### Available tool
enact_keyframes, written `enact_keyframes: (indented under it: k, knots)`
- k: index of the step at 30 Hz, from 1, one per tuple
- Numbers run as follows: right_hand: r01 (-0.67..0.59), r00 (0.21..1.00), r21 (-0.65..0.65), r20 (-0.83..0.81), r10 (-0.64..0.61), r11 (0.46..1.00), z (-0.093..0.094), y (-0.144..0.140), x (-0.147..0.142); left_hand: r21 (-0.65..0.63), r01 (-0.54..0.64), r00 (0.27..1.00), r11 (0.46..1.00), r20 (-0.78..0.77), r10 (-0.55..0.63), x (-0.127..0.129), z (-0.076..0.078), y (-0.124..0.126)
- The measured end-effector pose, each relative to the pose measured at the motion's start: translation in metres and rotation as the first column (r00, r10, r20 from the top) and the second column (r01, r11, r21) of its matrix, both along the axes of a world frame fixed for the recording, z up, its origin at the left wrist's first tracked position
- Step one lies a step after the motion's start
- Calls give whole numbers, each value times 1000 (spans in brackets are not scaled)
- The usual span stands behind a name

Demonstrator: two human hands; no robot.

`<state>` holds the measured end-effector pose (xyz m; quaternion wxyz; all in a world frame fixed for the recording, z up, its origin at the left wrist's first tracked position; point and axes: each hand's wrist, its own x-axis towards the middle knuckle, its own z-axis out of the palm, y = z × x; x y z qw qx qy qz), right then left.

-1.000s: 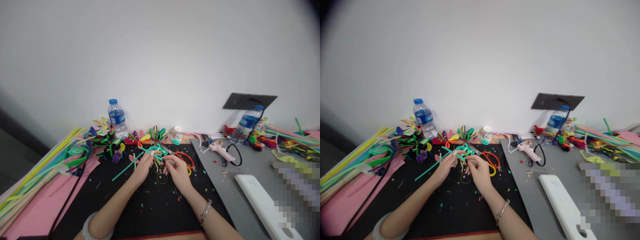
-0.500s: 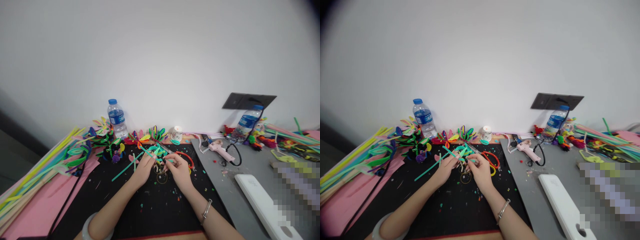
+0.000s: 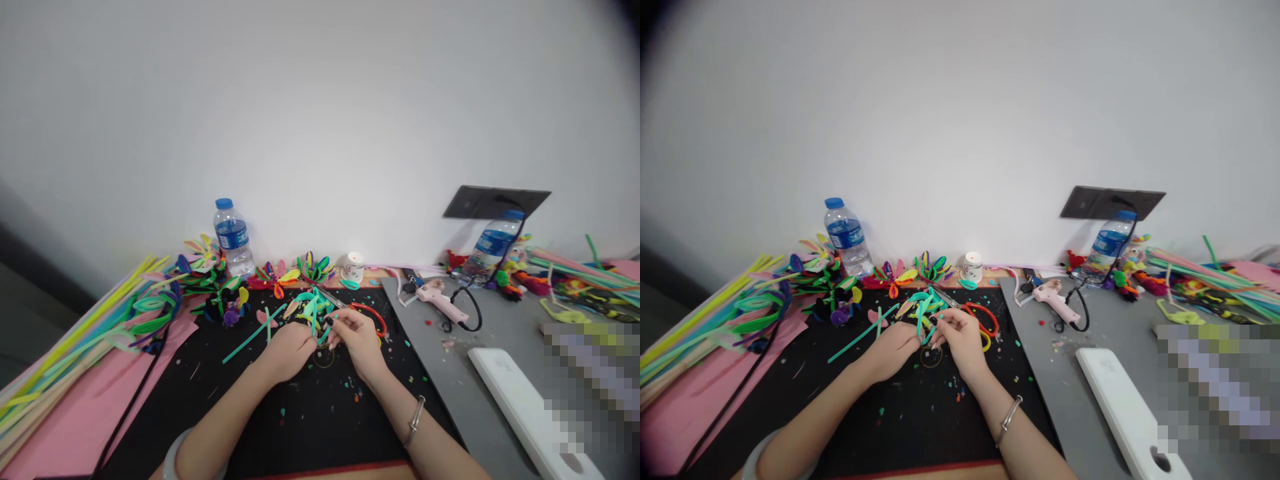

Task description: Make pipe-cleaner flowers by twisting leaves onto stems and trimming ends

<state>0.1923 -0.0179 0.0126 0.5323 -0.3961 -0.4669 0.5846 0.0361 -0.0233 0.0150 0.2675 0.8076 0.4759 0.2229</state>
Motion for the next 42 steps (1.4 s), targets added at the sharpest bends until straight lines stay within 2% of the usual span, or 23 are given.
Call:
enact_keyframes:
  k: [7,15,20,24,31,42]
  knots:
    - [-35,998,-87,-47,31,996,0,-1,-1,44,71,979,997,-196,-61,1,0,-2]
    - [-91,995,-74,21,93,993,-3,0,-2,44,114,962,992,-256,-100,4,0,-5]
    - [-72,994,-62,72,76,995,-4,3,2,6,127,984,992,-129,-125,3,1,-4]
    - [-17,999,-70,36,20,997,-4,6,6,19,125,992,992,-26,-124,2,6,-4]
    - [51,995,-101,-77,-59,994,-5,10,11,60,105,993,993,39,-108,4,8,-3]
    - [35,986,-122,-158,-54,992,-6,10,11,110,183,982,977,28,-188,0,6,1]
